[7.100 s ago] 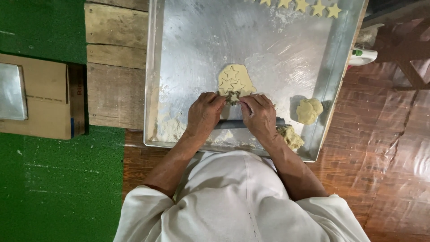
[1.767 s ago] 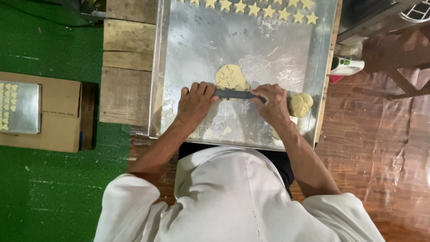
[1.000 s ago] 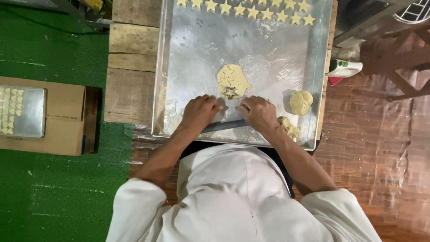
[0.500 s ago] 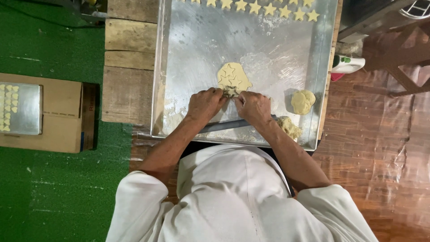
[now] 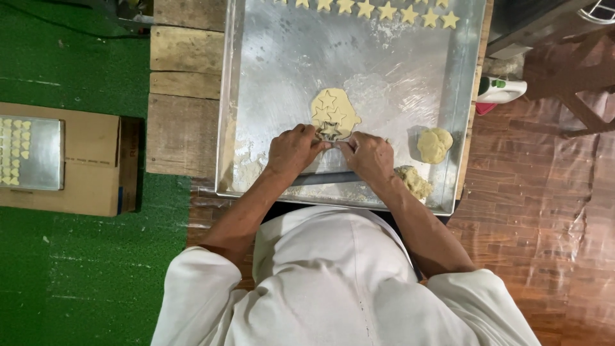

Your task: The person is rolling out small portions of dough on a metal tray using a rolling pin and then using a star-shaped cookie cutter to create individual cookies.

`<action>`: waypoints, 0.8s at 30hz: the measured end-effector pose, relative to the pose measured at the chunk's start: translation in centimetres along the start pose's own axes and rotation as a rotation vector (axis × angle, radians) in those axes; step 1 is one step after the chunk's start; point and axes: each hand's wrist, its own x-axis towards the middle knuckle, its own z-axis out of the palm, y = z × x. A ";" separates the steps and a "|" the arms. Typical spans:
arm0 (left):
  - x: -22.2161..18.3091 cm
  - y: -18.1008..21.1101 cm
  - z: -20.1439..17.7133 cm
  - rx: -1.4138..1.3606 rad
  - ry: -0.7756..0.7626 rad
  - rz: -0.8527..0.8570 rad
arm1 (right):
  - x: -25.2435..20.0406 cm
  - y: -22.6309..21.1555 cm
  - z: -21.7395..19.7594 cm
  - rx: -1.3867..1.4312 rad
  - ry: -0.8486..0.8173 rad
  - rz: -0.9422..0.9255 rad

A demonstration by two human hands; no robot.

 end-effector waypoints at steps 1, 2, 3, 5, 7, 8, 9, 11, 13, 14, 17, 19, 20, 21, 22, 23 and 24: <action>0.1 -0.4 0.9 0.000 -0.001 0.002 | 0.0 -0.3 -0.1 0.000 0.001 0.002; 0.2 -0.7 1.8 0.036 0.058 0.013 | 0.1 -0.5 -0.3 -0.019 0.015 -0.009; 0.4 -1.1 2.7 0.071 0.117 0.024 | 0.3 -0.7 -0.4 -0.038 0.029 -0.020; 0.5 -1.3 3.2 0.082 0.124 0.020 | 0.4 -0.5 -0.1 -0.029 0.031 -0.017; 0.3 -1.5 3.9 0.092 0.128 0.010 | 0.4 -0.4 0.2 -0.019 0.027 -0.015; 0.3 -1.7 4.2 0.066 0.124 0.005 | 0.4 -0.4 0.3 -0.024 0.033 -0.024; 0.3 -1.8 4.6 0.039 0.120 0.000 | 0.4 -0.4 0.4 -0.030 0.039 -0.032; 0.2 -1.8 4.4 0.050 0.130 -0.008 | 0.2 -0.2 0.9 -0.038 0.042 -0.024; 0.1 -1.9 3.9 0.062 0.142 -0.017 | 0.1 -0.2 0.9 -0.046 0.045 -0.020; 0.0 -2.1 3.5 0.049 0.145 -0.030 | 0.0 -0.2 0.8 -0.059 0.042 -0.020; -0.3 -2.4 2.6 0.018 0.148 -0.049 | -0.1 0.3 0.9 -0.070 0.039 -0.015; -0.4 -2.0 1.7 0.002 0.149 -0.054 | -0.1 0.1 0.5 -0.068 0.041 -0.011; -0.5 -1.6 1.1 -0.030 0.131 -0.047 | 0.0 -0.4 -0.1 -0.044 0.032 -0.012; -0.5 -1.2 0.5 -0.062 0.114 -0.041 | 0.2 -0.9 -0.7 -0.020 0.023 -0.013; -0.4 -1.3 0.4 -0.063 0.113 -0.040 | 0.3 -1.1 -0.8 -0.021 0.022 -0.012; -0.3 -1.4 0.4 -0.061 0.084 -0.043 | 0.4 -1.3 -0.9 -0.013 0.019 -0.015; 0.0 -1.5 0.4 -0.059 0.057 -0.045 | 0.6 -1.4 -1.1 -0.008 0.018 -0.018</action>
